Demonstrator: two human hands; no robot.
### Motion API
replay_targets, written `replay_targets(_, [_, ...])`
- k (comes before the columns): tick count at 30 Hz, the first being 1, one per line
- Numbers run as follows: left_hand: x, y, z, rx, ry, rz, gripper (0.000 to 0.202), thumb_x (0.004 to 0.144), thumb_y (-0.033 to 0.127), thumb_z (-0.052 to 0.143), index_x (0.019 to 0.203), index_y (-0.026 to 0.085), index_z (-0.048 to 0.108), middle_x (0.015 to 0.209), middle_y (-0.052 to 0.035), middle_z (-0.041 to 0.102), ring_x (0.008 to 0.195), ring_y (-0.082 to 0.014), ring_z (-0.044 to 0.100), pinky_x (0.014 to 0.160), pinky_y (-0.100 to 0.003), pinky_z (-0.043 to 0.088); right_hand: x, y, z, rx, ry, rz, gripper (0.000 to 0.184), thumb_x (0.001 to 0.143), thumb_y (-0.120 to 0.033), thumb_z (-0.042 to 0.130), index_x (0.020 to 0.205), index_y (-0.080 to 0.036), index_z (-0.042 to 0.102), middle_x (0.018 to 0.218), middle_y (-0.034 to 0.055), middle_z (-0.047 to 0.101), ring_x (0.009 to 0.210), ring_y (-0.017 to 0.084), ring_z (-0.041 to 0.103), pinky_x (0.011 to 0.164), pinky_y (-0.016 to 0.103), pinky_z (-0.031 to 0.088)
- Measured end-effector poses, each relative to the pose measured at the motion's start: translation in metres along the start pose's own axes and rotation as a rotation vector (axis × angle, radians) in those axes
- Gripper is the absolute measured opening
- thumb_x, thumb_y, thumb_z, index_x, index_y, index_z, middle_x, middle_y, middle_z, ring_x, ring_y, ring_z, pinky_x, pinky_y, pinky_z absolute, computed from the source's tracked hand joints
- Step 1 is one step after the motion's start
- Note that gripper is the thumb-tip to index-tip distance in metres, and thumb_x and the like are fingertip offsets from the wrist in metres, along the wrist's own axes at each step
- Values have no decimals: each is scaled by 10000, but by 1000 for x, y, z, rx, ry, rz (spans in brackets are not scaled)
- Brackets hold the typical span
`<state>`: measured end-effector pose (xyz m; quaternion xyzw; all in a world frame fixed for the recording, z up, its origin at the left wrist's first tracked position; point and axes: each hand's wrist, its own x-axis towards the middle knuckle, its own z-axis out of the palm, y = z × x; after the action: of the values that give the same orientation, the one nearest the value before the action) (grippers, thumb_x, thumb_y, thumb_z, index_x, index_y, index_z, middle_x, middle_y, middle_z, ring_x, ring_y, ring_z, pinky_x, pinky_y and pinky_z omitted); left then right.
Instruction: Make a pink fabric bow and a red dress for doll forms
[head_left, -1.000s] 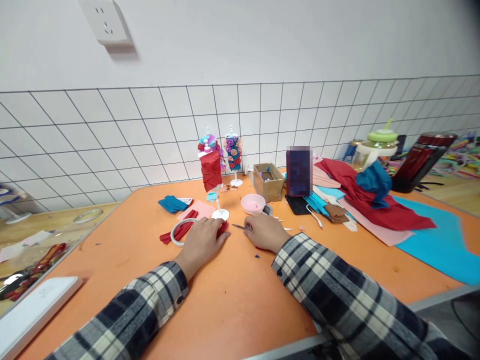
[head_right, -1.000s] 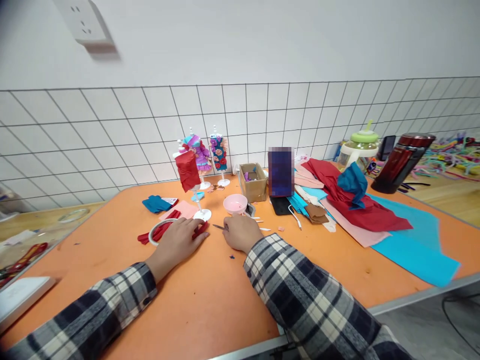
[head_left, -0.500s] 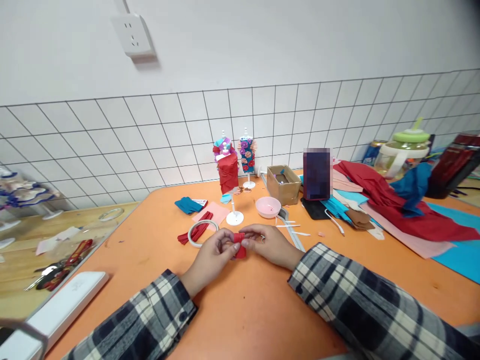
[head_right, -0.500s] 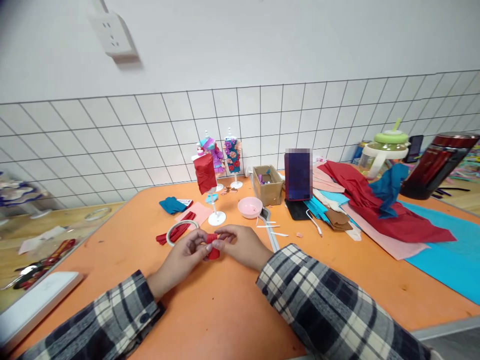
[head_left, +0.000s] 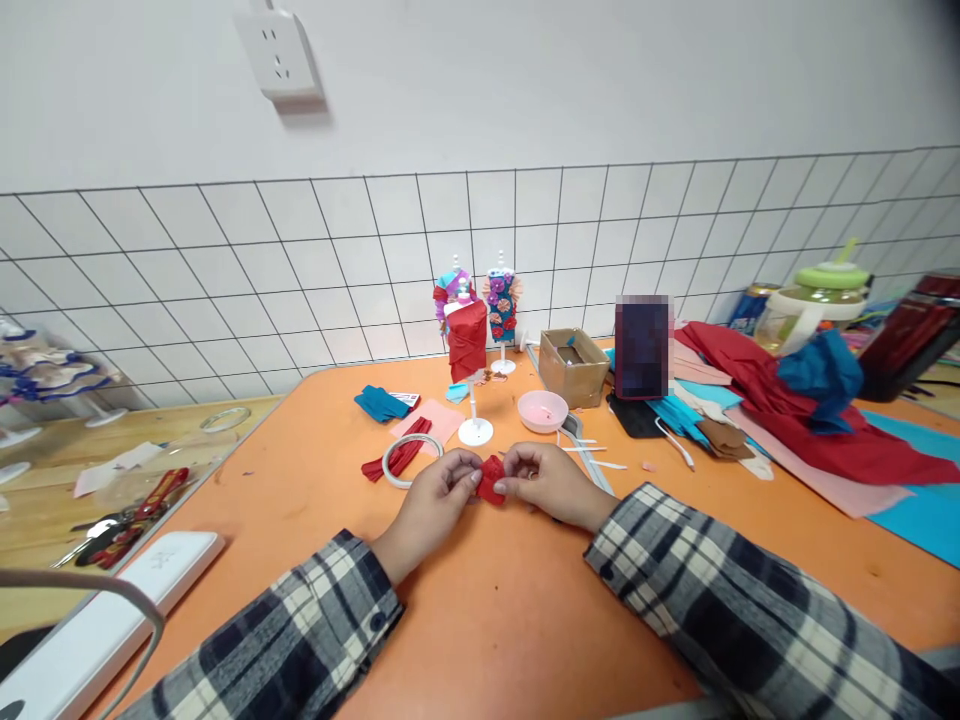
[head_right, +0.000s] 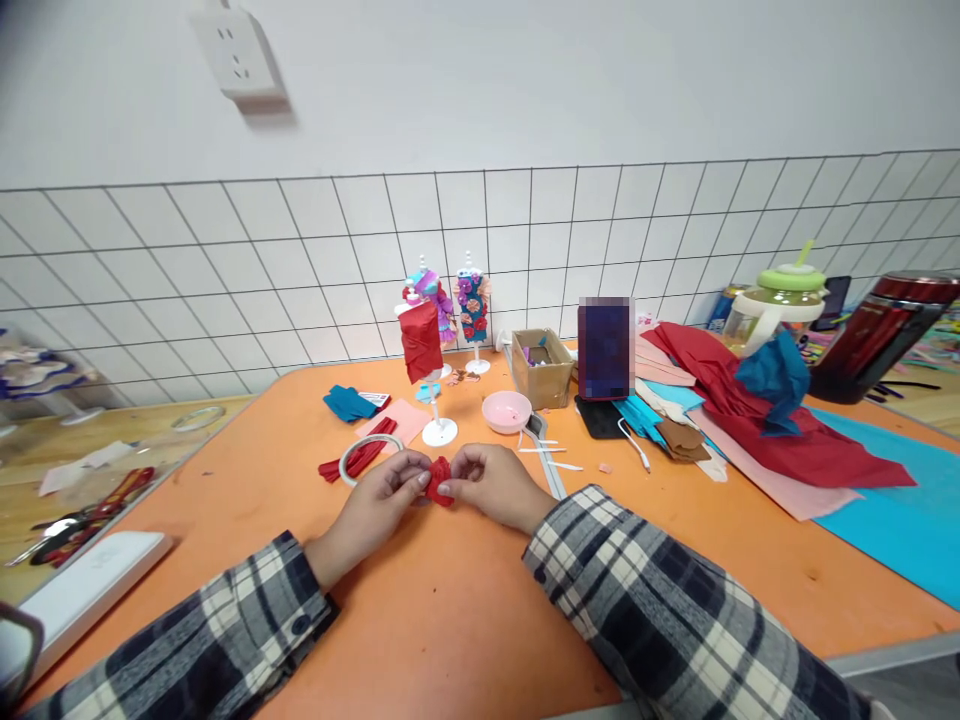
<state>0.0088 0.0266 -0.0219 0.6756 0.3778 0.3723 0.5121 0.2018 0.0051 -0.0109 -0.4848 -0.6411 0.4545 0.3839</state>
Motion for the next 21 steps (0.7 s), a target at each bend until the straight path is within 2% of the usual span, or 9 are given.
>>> replay_targets(4, [-1, 4, -1, 77, 8, 82, 292, 776, 331, 691, 1015, 184, 611, 981, -71, 674, 936, -212, 645, 867, -354, 518, 0, 3, 1, -146, 1, -146, 176, 728, -318, 720, 734, -170, 626, 710, -9, 640, 637, 114, 552, 601, 224, 422])
replay_targets(8, [-2, 6, 1, 78, 3, 47, 209, 741, 290, 710, 889, 169, 626, 883, -60, 686, 820, -201, 652, 777, -336, 529, 0, 7, 2, -221, 0, -163, 140, 753, -298, 691, 743, -176, 623, 679, -18, 622, 631, 118, 542, 591, 228, 400])
replay_targets(13, [1, 7, -3, 110, 144, 78, 174, 752, 296, 683, 860, 170, 633, 826, -32, 663, 780, -188, 625, 755, -317, 500, 3, 8, 1, -104, 35, -86, 173, 717, -293, 700, 736, -179, 572, 645, -38, 563, 600, 112, 505, 567, 231, 386])
replay_targets(17, [2, 5, -5, 2, 45, 79, 220, 790, 364, 659, 879, 170, 607, 853, -29, 639, 859, -193, 606, 788, -300, 467, 4, 7, 1, 7, 62, -106, 213, 701, -277, 697, 795, -191, 525, 683, -46, 558, 611, 109, 505, 584, 235, 400])
replay_targets(19, [1, 4, -4, -62, 7, 52, 261, 794, 406, 656, 889, 177, 576, 792, -2, 611, 770, -166, 582, 718, -272, 453, 4, 6, 1, 50, 81, -116, 286, 694, -250, 696, 910, -204, 515, 734, -45, 584, 642, 115, 535, 617, 244, 427])
replay_targets(21, [0, 5, -3, -66, 27, 21, 287, 773, 424, 676, 868, 183, 552, 727, 27, 571, 672, -140, 535, 642, -245, 421, 3, 5, 1, 66, 66, -88, 286, 732, -237, 651, 978, -210, 509, 752, -39, 598, 648, 120, 554, 615, 247, 437])
